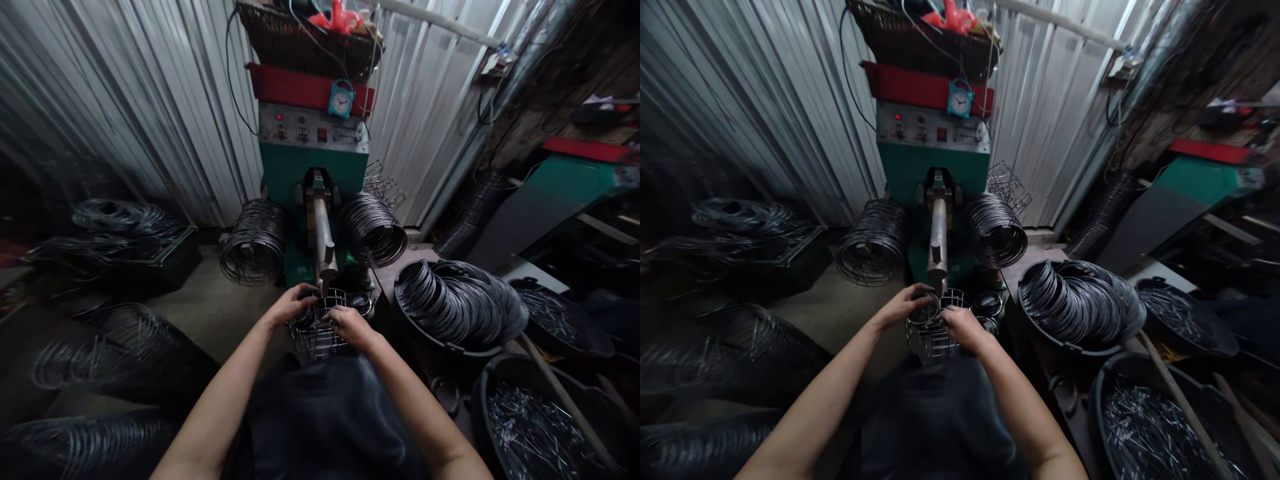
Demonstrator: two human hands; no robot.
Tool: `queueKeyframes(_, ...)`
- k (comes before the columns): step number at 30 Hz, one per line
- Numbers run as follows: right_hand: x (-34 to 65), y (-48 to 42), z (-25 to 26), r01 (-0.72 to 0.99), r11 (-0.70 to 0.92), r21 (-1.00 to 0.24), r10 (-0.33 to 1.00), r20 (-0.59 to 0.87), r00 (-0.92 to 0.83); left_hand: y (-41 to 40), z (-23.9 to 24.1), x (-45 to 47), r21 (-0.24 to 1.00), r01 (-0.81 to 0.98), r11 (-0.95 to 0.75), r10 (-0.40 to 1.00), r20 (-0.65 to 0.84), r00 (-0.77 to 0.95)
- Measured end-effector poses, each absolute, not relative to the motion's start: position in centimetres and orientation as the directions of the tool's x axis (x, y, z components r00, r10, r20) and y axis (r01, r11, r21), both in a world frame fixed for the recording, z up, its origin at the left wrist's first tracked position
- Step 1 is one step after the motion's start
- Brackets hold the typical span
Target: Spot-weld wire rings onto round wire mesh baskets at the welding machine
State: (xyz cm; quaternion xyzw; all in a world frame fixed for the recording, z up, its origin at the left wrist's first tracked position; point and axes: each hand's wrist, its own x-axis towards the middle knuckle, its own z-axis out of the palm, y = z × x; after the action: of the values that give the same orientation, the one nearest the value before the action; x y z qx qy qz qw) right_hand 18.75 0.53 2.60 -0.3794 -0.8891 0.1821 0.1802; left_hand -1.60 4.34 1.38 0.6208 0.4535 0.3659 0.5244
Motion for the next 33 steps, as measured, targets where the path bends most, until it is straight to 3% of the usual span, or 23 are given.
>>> queueKeyframes(6, 18.6, 0.8, 2.4, 0.627, 0.625, -0.465, 0.764, 0.2, -0.613, 4.5, 1.2, -1.7, 0.974, 0.214, -0.075, 0.948, 0.003, 0.318)
queueKeyframes(8, 18.6, 0.7, 2.1, 0.648, 0.611, -0.455, 0.778, 0.194, -0.598, 3.5, 1.4, -1.7, 0.935, 0.323, -0.146, 0.95, 0.042, 0.308)
queueKeyframes(12, 18.6, 0.3, 1.4, 0.661, 0.579, -0.477, 0.809, 0.24, -0.536, 1.4, 2.0, -0.8, 0.676, 0.697, -0.238, 0.968, 0.105, 0.229)
queueKeyframes(14, 18.6, 0.2, 1.2, 0.668, 0.565, -0.484, 0.822, 0.263, -0.504, 1.0, 2.2, -0.1, 0.593, 0.769, -0.24, 0.97, 0.12, 0.211)
queueKeyframes(22, 18.6, 0.6, 1.4, 0.676, 0.582, -0.452, 0.811, 0.255, -0.527, 1.5, 2.1, 0.9, 0.596, 0.775, -0.21, 0.976, 0.172, 0.132)
queueKeyframes(28, 18.2, 1.8, 2.0, 0.726, 0.527, -0.441, 0.847, 0.203, -0.492, 2.4, 2.7, 1.1, 0.557, 0.821, -0.13, 0.991, 0.094, 0.094)
queueKeyframes(33, 18.9, 1.5, 1.4, 0.657, 0.528, -0.538, 0.849, 0.325, -0.416, 2.3, 2.9, 1.3, 0.565, 0.818, -0.113, 0.993, 0.088, 0.076)
